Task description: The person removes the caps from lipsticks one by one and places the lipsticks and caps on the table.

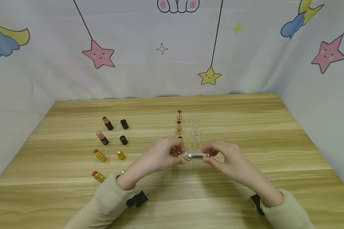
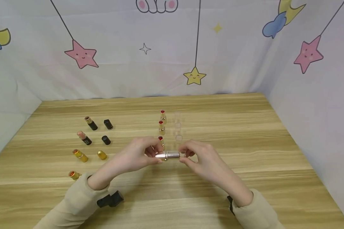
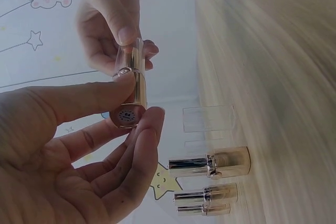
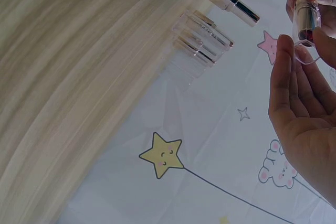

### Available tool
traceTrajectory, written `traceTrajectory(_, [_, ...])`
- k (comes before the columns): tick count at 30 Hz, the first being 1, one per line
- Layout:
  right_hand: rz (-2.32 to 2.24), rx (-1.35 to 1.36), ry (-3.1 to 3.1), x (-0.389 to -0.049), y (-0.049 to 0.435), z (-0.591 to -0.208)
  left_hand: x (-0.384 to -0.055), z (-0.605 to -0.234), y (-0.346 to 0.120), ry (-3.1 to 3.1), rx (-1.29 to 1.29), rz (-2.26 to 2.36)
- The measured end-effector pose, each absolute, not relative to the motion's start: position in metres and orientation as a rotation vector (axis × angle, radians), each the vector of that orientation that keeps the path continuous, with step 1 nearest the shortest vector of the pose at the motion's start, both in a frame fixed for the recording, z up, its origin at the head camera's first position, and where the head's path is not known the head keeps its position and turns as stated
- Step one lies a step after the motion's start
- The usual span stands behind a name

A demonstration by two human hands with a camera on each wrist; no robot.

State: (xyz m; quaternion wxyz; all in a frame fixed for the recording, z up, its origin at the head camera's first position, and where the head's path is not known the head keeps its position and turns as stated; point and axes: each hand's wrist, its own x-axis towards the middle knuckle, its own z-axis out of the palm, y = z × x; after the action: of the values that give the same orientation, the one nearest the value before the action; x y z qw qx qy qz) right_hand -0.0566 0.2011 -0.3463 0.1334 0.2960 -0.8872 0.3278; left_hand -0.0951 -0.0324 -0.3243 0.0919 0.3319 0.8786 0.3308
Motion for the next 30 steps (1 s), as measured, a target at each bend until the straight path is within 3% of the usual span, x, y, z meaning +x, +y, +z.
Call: traceTrajectory(30, [0.896, 0.787, -2.607, -0.0527, 0.2069, -0.3455, -0.0973, -0.3244, -0.0399, 2.611, 0.894, 0.996])
